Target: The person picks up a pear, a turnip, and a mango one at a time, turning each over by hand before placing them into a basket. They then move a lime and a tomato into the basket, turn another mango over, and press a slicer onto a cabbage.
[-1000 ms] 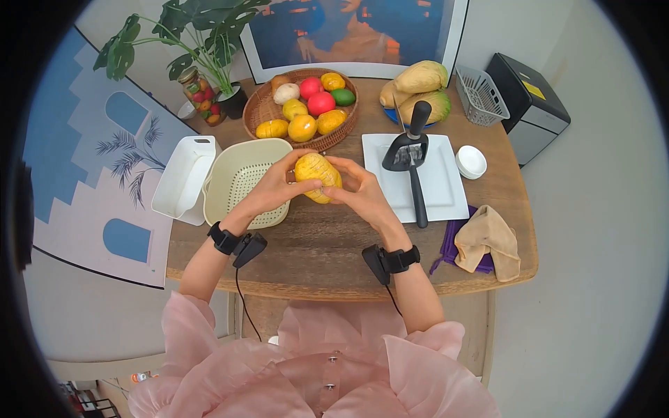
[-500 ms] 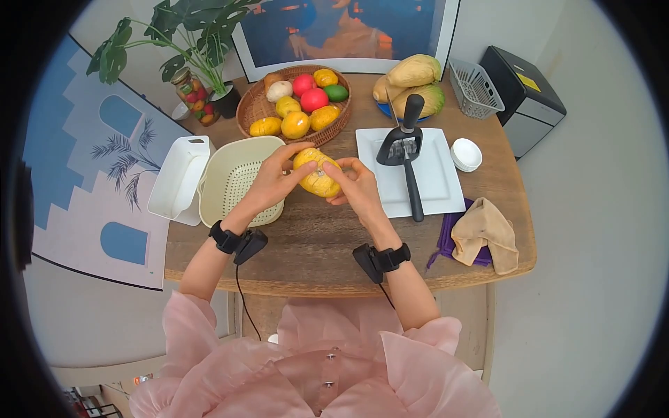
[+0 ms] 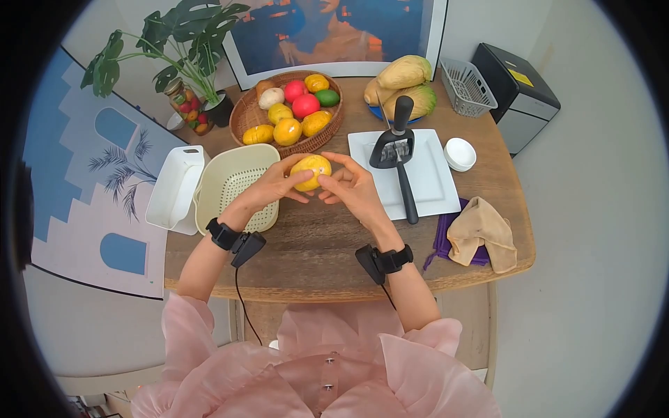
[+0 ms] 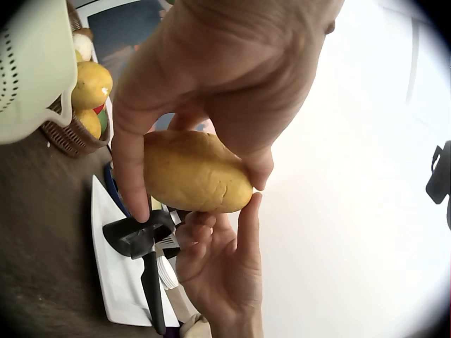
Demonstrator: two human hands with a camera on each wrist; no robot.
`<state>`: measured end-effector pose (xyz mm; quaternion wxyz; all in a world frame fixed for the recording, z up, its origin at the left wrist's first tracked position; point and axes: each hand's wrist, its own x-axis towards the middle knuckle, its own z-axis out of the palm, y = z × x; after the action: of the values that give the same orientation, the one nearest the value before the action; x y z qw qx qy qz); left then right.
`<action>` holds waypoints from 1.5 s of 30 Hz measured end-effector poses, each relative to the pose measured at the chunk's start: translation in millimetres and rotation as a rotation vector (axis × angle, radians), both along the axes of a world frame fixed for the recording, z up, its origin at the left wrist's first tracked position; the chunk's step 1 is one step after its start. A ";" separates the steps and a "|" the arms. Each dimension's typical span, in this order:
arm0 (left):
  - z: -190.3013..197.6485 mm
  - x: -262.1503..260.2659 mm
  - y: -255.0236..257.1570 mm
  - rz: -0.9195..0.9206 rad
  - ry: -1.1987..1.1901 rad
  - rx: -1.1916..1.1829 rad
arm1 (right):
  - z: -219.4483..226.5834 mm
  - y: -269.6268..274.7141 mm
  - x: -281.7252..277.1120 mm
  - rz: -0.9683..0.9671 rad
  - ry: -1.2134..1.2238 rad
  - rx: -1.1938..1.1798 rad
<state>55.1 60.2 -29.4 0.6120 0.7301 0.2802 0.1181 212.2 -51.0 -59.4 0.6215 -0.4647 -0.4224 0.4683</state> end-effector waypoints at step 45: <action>29.1 158.3 3.3 -0.086 -0.335 1.200 | -61.8 -57.2 95.7 -0.442 -1.217 -0.288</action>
<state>213.5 63.6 -0.4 0.1352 0.9289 0.0358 0.3430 307.9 -108.2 -121.2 0.2852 -0.8004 -0.5260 0.0356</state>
